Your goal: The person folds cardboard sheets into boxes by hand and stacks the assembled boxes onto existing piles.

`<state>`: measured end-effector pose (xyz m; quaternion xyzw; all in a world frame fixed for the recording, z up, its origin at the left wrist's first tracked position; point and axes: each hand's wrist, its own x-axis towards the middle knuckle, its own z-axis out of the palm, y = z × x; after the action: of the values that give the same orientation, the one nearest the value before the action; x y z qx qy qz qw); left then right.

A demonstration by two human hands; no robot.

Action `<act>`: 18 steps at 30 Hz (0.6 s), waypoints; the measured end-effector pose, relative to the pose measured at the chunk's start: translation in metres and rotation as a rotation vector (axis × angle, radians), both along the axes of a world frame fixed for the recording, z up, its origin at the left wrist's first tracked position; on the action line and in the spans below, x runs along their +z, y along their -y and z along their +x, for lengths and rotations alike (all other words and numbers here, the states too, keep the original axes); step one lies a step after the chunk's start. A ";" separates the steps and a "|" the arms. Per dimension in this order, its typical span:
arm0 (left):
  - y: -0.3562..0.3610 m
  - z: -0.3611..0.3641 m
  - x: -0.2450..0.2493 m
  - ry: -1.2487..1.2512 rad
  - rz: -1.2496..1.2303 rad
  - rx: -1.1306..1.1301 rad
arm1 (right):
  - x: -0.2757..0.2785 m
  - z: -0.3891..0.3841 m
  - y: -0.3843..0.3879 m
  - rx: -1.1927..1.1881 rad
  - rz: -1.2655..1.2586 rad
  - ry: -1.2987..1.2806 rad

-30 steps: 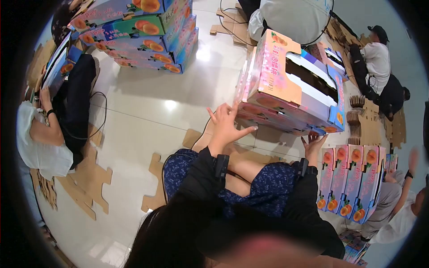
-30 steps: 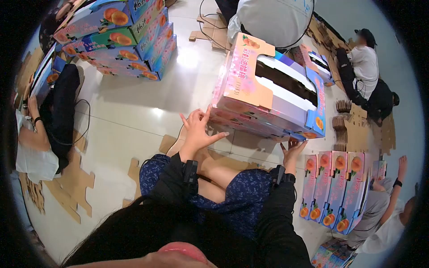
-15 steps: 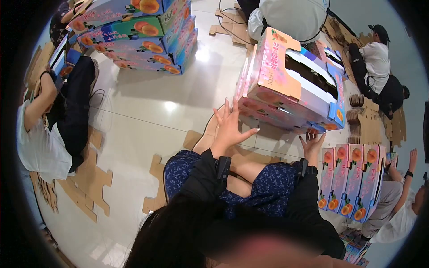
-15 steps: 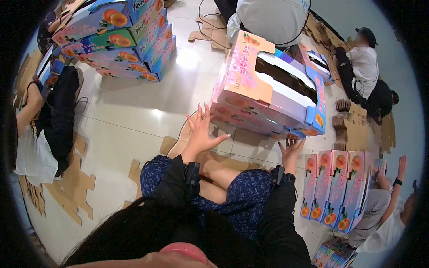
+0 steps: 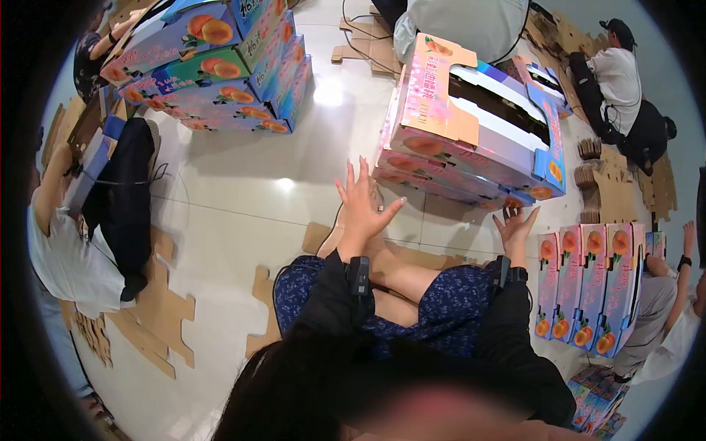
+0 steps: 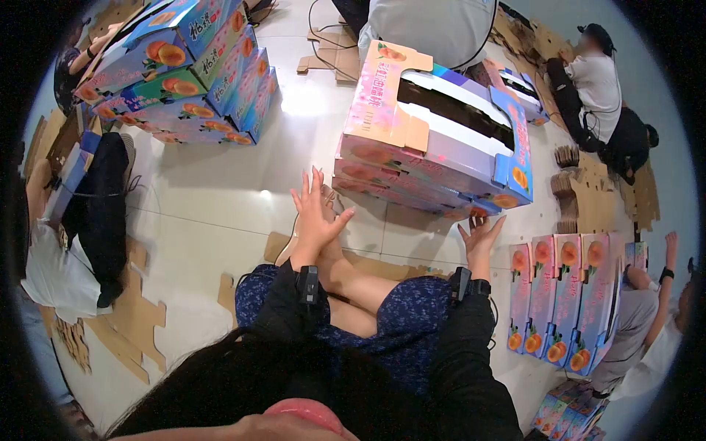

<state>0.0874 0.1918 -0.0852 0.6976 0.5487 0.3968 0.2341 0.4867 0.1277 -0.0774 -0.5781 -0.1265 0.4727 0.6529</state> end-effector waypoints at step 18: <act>-0.036 -0.020 -0.006 0.058 -0.137 -0.013 | -0.013 -0.016 -0.002 0.232 0.048 0.039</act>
<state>0.0678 0.2282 -0.0907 0.6716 0.5631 0.3770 0.2997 0.4707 0.1301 -0.0909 -0.5531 -0.2163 0.5304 0.6049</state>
